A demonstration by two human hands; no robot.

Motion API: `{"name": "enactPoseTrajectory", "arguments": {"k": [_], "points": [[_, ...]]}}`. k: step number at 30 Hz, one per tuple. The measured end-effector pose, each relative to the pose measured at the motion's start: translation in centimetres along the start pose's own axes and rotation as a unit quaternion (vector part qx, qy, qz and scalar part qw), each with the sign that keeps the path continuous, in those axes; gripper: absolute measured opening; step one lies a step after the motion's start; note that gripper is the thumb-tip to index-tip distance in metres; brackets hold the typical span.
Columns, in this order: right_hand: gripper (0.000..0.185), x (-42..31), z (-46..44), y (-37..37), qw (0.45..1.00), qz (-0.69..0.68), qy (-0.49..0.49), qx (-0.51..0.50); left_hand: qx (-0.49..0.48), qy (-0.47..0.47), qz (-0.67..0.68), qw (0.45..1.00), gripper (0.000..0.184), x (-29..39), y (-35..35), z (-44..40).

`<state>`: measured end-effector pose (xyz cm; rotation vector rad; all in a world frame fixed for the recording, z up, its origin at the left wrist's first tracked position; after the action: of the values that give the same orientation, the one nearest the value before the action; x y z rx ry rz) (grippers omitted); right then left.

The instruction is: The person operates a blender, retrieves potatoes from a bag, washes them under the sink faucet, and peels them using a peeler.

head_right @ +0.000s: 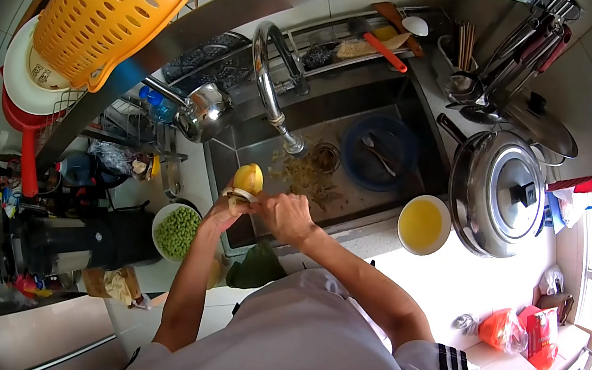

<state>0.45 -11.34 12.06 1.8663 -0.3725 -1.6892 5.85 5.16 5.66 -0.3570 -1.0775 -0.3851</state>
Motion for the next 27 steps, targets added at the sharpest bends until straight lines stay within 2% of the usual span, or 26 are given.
{"name": "enactPoseTrajectory", "arguments": {"k": [3, 9, 12, 14, 17, 19, 23, 24, 25, 27], "points": [[0.027, -0.7, -0.1, 0.3, 1.0, 0.006, 0.01, 0.007, 0.001, 0.033, -0.029, 0.999, 0.07, -0.3, 0.5, -0.1], [0.027, -1.9, -0.1, 0.2, 0.999, 0.012, 0.022, 0.036, -0.032, 0.005, -0.006, 0.999, 0.064, 0.9, 0.0, -0.1], [0.024, -2.1, -0.3, 0.5, 0.998, 0.029, 0.013, 0.057, 0.024, 0.089, 0.018, 0.996, 0.062, 0.3, 0.4, -0.5], [0.022, -1.7, -0.7, 1.5, 0.997, 0.038, 0.003, 0.066, 0.017, 0.075, 0.021, 0.997, 0.061, 0.5, 0.0, -0.3], [0.021, 1.8, -1.6, 1.5, 0.996, 0.075, -0.033, 0.039, 0.012, 0.069, 0.031, 0.997, 0.06, 0.1, -0.9, 0.8], [0.018, 6.6, -2.1, 0.9, 0.982, 0.144, -0.119, 0.015, 0.0, 0.083, 0.064, 0.995, 0.058, -0.2, -1.3, 1.2], [0.013, 5.1, -1.0, 1.4, 0.982, 0.087, -0.164, 0.028, -0.028, 0.152, 0.165, 0.974, 0.054, -2.4, -0.7, 0.9], [0.012, 3.6, -0.7, 1.1, 0.997, 0.042, -0.06, 0.036, -0.032, 0.167, 0.176, 0.97, 0.053, -2.8, -0.7, 0.8], [0.014, 2.4, -0.2, 0.1, 0.997, 0.058, -0.042, -0.041, -0.036, 0.181, 0.186, 0.965, 0.052, -3.2, -0.6, 0.6], [0.015, 0.9, 0.1, -1.6, 0.999, 0.018, -0.043, -0.017, -0.037, 0.188, 0.174, 0.966, 0.051, -3.4, -0.7, 0.6]]}}
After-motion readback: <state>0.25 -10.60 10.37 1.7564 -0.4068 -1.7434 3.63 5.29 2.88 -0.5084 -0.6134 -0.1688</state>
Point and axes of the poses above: each hand's wrist, its own z-axis away from the middle knuckle, its own y-axis out of the back of the hand, x = y × z, the point moved 4 cm from there along -z, towards the middle knuckle, and after that the axes turned 15 degrees about -z, right-handed, at the moved point
